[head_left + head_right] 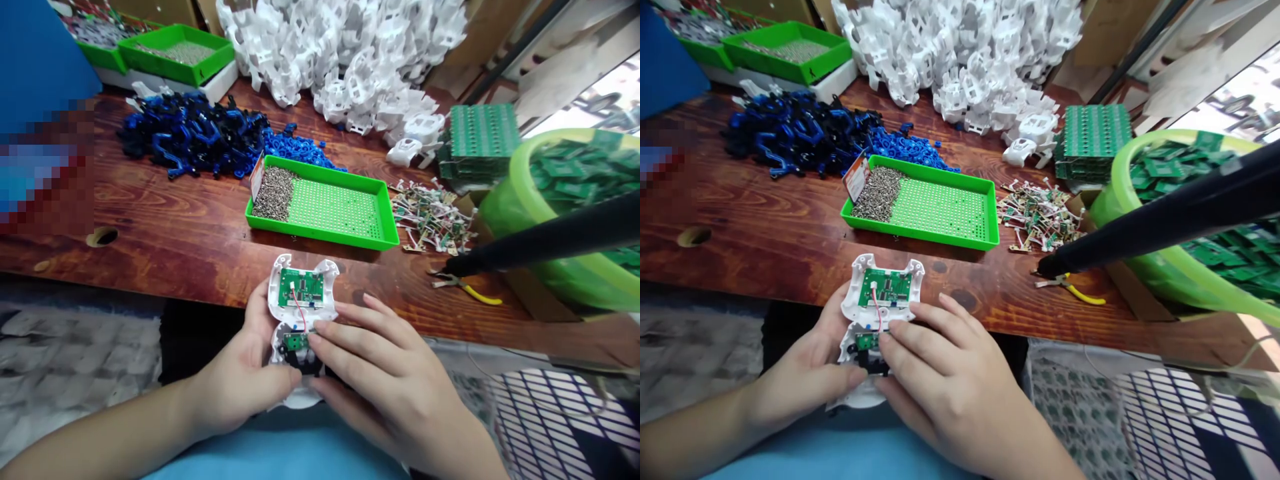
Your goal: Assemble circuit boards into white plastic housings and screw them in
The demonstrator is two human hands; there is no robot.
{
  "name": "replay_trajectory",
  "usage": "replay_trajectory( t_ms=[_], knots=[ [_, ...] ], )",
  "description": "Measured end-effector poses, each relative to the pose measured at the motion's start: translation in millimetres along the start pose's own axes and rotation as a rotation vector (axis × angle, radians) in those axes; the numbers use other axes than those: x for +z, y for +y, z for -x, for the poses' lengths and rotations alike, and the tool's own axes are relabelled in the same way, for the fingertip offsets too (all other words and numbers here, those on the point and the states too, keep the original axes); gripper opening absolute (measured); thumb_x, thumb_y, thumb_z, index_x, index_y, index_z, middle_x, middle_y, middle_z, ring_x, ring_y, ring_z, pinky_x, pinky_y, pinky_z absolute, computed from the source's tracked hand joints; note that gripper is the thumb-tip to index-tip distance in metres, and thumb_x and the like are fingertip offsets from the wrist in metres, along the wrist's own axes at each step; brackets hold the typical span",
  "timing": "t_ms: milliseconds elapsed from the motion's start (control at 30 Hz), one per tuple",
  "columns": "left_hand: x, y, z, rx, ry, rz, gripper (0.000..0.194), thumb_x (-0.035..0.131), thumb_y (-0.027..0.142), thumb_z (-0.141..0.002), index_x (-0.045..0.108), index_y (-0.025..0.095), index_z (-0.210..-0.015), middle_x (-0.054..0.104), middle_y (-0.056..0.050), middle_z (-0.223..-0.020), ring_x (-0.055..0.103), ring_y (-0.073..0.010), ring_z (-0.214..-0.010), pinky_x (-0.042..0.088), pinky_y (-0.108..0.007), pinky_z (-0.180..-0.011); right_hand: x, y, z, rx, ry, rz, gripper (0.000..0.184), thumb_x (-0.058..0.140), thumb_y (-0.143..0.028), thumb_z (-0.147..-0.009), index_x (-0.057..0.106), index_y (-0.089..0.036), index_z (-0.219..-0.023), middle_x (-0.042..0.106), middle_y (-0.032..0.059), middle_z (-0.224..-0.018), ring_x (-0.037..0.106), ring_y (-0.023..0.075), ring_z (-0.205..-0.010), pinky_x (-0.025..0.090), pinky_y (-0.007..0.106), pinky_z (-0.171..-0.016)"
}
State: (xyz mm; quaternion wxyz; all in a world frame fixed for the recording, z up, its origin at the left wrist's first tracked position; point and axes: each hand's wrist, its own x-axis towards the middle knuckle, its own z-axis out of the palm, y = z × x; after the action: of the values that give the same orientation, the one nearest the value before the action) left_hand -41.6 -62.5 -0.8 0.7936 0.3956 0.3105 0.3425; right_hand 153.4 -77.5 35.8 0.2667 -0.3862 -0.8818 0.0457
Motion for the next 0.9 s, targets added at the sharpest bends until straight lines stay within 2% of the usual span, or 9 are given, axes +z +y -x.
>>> replay_trajectory(
  t_ms=[100, 233, 367, 433, 600, 767, 900],
  knots=[
    [0.7, -3.5, 1.4, 0.025, 0.042, 0.04, 0.083, 0.06, 0.003, -0.078, 0.012, 0.029, -0.14, 0.057, -0.006, -0.133, 0.057, -0.0179, -0.117, 0.044, -0.024, -0.091, 1.0, -0.4, -0.4, -0.005, -0.002, -0.01, 0.024, 0.068, -0.03, -0.084, 0.07, -0.019, -0.105, 0.072, -0.0021, -0.108, 0.061, 0.0163, -0.11, 0.033, 0.03, -0.115],
    [2.9, -6.4, 1.7, 0.029, 0.057, 0.119, 0.072, 0.058, 0.002, -0.083, 0.023, 0.034, -0.137, 0.059, -0.001, -0.133, 0.057, -0.0148, -0.12, 0.045, -0.02, -0.093, 2.5, -0.8, -0.2, 0.0, -0.017, -0.044, 0.025, 0.067, -0.032, -0.085, 0.069, -0.018, -0.106, 0.071, 0.0008, -0.108, 0.059, 0.0163, -0.113, 0.038, 0.031, -0.112],
    [6.6, -6.0, 1.0, 0.047, 0.077, 0.104, 0.055, 0.055, 0.009, -0.09, 0.033, 0.033, -0.134, 0.059, 0.0, -0.134, 0.054, -0.0137, -0.124, 0.043, -0.018, -0.095, 3.8, 0.0, 2.2, 0.005, -0.035, -0.04, 0.022, 0.063, -0.026, -0.087, 0.069, -0.019, -0.107, 0.069, 0.0044, -0.11, 0.057, 0.0191, -0.118, 0.044, 0.036, -0.108],
    [7.9, -6.0, 0.2, 0.049, 0.094, 0.079, 0.053, 0.055, 0.01, -0.091, 0.034, 0.032, -0.134, 0.06, -0.001, -0.133, 0.055, -0.0134, -0.122, 0.043, -0.018, -0.096, 4.9, 0.7, 3.8, -0.007, -0.048, -0.014, 0.023, 0.061, -0.021, -0.088, 0.068, -0.019, -0.11, 0.068, 0.0056, -0.114, 0.056, 0.0204, -0.119, 0.047, 0.037, -0.106],
    [6.6, -6.2, -1.3, 0.096, 0.136, 0.026, 0.047, 0.057, 0.01, -0.091, 0.041, 0.033, -0.128, 0.061, 0.002, -0.13, 0.057, -0.0094, -0.117, 0.042, -0.014, -0.095, 9.2, 1.5, 8.1, -0.022, -0.065, 0.058, 0.029, 0.061, -0.018, -0.087, 0.065, -0.019, -0.116, 0.063, 0.0068, -0.125, 0.053, 0.0249, -0.123, 0.044, 0.047, -0.108],
    [3.1, -3.7, -1.7, 0.05, 0.056, 0.042, 0.047, 0.063, 0.013, -0.088, 0.049, 0.038, -0.126, 0.062, 0.006, -0.131, 0.057, -0.0095, -0.118, 0.043, -0.011, -0.093, 14.3, 2.1, 13.7, 0.056, 0.007, -0.025, 0.025, 0.061, -0.02, -0.087, 0.067, -0.02, -0.111, 0.064, 0.0089, -0.12, 0.055, 0.0255, -0.119, 0.051, 0.045, -0.1],
    [2.5, -5.7, -2.7, 0.003, 0.015, 0.106, 0.054, 0.061, 0.016, -0.09, 0.043, 0.043, -0.133, 0.059, 0.007, -0.135, 0.054, -0.0076, -0.121, 0.041, -0.011, -0.096, 19.1, 2.7, 18.8, 0.083, 0.02, -0.027, 0.026, 0.06, -0.018, -0.087, 0.066, -0.019, -0.112, 0.062, 0.0107, -0.122, 0.054, 0.0277, -0.12, 0.052, 0.048, -0.098]
  ],
)
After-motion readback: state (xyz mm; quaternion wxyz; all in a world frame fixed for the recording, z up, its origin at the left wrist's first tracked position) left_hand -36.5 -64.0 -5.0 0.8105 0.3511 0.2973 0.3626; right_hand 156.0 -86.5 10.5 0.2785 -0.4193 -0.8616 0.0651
